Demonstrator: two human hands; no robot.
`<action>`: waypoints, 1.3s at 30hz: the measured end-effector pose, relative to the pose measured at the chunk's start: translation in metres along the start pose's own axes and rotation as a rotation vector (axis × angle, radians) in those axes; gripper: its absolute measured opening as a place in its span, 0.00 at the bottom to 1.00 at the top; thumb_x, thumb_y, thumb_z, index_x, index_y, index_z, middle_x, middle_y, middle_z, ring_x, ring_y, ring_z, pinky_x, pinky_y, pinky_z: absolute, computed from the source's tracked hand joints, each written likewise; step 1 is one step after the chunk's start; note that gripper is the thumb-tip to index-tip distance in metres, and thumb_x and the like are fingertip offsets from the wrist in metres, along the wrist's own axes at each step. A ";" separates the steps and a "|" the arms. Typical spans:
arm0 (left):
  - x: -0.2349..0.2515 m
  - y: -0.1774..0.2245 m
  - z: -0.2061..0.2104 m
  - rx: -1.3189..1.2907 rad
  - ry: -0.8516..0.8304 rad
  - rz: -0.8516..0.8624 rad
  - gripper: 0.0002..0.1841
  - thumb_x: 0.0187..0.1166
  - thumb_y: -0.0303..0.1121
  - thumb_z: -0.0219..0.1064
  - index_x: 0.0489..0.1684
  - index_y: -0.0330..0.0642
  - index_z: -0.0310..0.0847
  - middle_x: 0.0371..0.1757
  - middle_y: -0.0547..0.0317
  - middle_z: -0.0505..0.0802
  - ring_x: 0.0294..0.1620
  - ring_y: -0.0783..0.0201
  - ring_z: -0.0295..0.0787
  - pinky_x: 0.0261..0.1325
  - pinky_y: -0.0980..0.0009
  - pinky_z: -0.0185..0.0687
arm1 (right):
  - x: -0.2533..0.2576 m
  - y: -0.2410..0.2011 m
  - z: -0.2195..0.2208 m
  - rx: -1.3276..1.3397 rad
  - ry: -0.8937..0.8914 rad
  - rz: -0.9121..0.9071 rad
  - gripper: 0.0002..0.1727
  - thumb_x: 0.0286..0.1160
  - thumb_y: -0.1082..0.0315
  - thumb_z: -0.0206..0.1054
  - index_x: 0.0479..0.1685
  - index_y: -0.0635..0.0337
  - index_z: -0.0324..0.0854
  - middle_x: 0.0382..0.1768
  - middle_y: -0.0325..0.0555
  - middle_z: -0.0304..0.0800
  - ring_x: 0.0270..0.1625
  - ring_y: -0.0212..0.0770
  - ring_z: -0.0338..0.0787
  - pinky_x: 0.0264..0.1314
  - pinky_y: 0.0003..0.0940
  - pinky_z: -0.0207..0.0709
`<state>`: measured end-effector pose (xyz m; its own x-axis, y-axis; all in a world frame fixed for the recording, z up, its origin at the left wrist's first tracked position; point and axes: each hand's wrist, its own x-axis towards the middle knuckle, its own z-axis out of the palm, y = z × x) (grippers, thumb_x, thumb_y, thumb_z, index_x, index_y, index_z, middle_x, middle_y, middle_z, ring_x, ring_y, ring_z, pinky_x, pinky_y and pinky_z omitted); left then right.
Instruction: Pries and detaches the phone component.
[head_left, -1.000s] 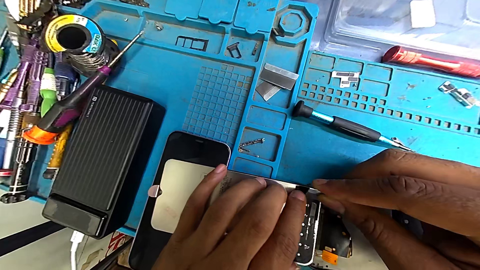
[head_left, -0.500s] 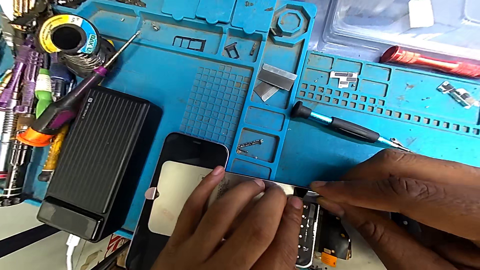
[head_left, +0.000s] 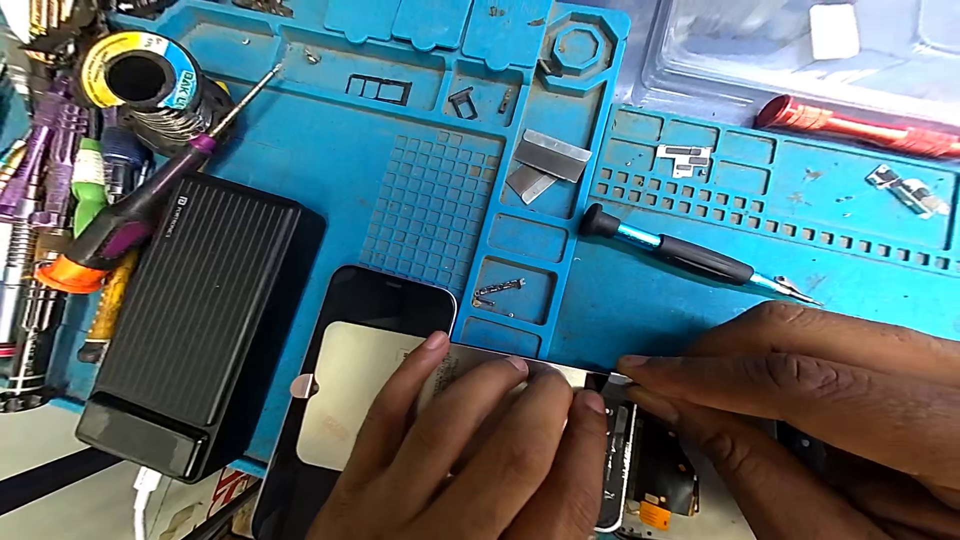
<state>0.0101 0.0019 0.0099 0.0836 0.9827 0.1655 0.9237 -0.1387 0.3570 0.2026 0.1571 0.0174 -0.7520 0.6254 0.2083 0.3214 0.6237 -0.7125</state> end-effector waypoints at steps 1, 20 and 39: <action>0.000 0.000 0.000 0.001 0.002 0.000 0.24 0.83 0.48 0.65 0.76 0.53 0.81 0.75 0.59 0.86 0.83 0.53 0.72 0.88 0.42 0.52 | 0.000 0.000 0.001 0.002 0.006 -0.003 0.07 0.73 0.69 0.72 0.38 0.48 0.96 0.34 0.31 0.90 0.40 0.26 0.85 0.37 0.22 0.74; 0.000 -0.001 0.000 -0.007 -0.008 -0.005 0.24 0.83 0.49 0.66 0.77 0.55 0.81 0.76 0.58 0.85 0.82 0.54 0.72 0.88 0.42 0.52 | 0.001 0.001 -0.001 -0.006 -0.004 -0.033 0.08 0.73 0.69 0.71 0.39 0.48 0.96 0.34 0.32 0.90 0.39 0.26 0.84 0.36 0.22 0.73; 0.000 -0.001 0.000 -0.005 -0.007 -0.001 0.23 0.83 0.49 0.65 0.75 0.56 0.82 0.76 0.57 0.85 0.82 0.53 0.73 0.88 0.42 0.52 | 0.004 0.003 -0.003 -0.003 -0.034 -0.062 0.09 0.73 0.70 0.70 0.41 0.47 0.96 0.38 0.32 0.90 0.44 0.27 0.85 0.41 0.22 0.75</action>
<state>0.0096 0.0017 0.0097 0.0858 0.9836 0.1586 0.9220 -0.1387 0.3614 0.2023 0.1629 0.0183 -0.7894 0.5696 0.2290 0.2754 0.6619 -0.6972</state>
